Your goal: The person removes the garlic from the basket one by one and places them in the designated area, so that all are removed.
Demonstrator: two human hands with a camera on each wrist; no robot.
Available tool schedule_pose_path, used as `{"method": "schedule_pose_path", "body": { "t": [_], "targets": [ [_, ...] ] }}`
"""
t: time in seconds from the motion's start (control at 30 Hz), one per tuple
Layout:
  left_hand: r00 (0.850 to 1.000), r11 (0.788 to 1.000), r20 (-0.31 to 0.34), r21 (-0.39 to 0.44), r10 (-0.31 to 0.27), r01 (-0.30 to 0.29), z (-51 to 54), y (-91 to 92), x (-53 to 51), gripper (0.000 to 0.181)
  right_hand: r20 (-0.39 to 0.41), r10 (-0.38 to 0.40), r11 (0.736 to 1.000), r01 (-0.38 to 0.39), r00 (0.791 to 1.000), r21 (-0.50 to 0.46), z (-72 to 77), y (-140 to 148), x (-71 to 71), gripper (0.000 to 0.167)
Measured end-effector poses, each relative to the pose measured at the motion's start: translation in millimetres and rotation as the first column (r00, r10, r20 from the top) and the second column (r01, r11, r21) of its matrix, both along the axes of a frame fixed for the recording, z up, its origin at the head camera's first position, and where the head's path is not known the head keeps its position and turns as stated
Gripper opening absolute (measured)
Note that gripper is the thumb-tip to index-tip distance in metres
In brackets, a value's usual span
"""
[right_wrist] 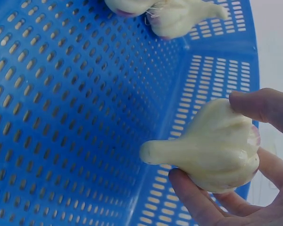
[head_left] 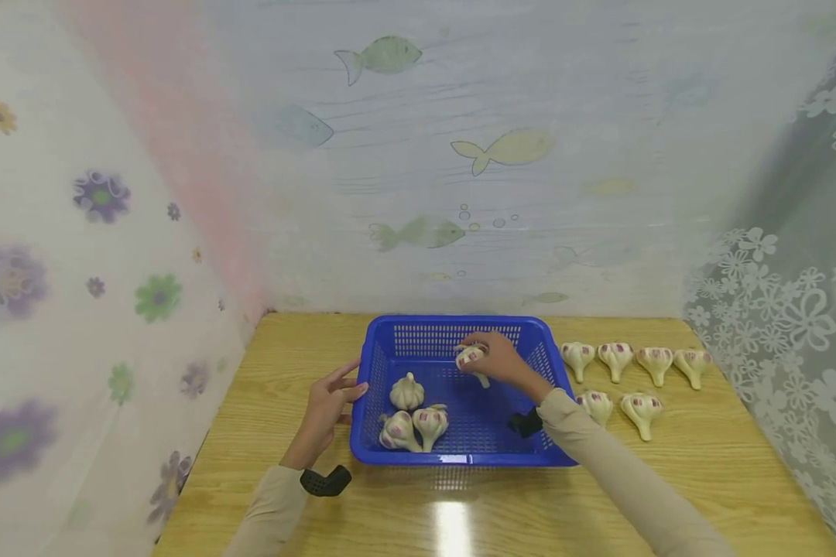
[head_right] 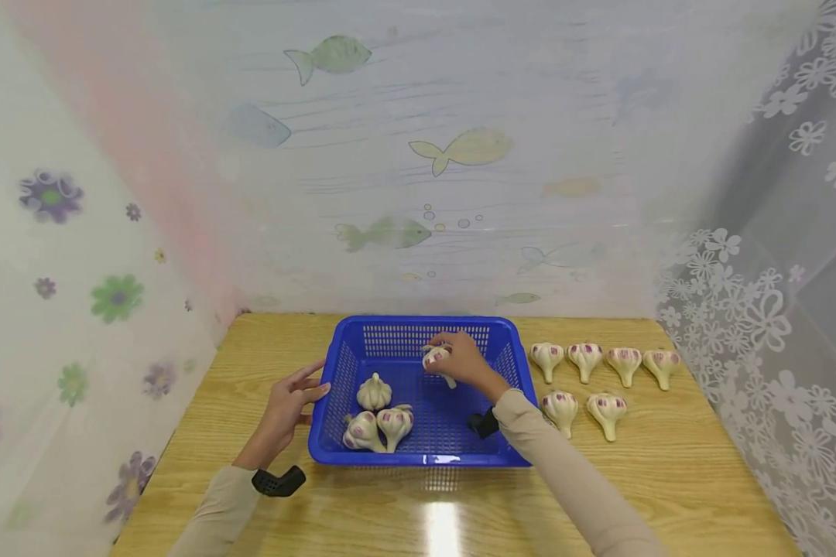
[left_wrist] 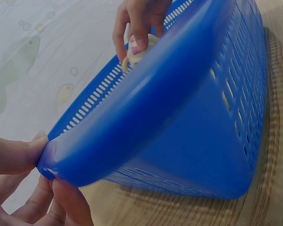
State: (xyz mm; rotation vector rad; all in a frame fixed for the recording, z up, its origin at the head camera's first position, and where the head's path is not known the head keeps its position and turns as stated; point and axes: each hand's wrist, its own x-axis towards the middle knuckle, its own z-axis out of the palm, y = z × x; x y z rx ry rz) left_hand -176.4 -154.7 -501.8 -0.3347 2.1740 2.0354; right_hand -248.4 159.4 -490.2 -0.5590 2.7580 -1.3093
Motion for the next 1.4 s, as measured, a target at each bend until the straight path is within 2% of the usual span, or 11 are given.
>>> {"method": "schedule_pose_path", "body": {
  "t": [0.4,0.8,1.2,1.4],
  "targets": [
    [1.0,1.0,0.003,-0.009,-0.003,0.003,3.6,0.7,1.2,0.05,0.001,-0.044,0.998,0.044,0.999,0.038,13.9,20.5,4.4,0.045],
    [1.0,1.0,0.013,-0.024,0.004,-0.004,3.6,1.2,1.1,0.05,0.047,-0.035,0.999,0.035,0.998,0.009,26.1,40.3,12.0,0.043],
    [1.0,1.0,0.008,-0.009,0.003,-0.003,2.9,1.2,1.3,0.05,0.079,-0.06,0.997,0.063,0.995,-0.041,34.7,58.5,19.5,0.046],
    [1.0,1.0,0.012,0.004,0.003,-0.003,2.7,1.1,0.9,0.05,0.101,-0.087,0.996,0.089,0.991,-0.02,41.2,68.8,23.6,0.048]
  ]
}}
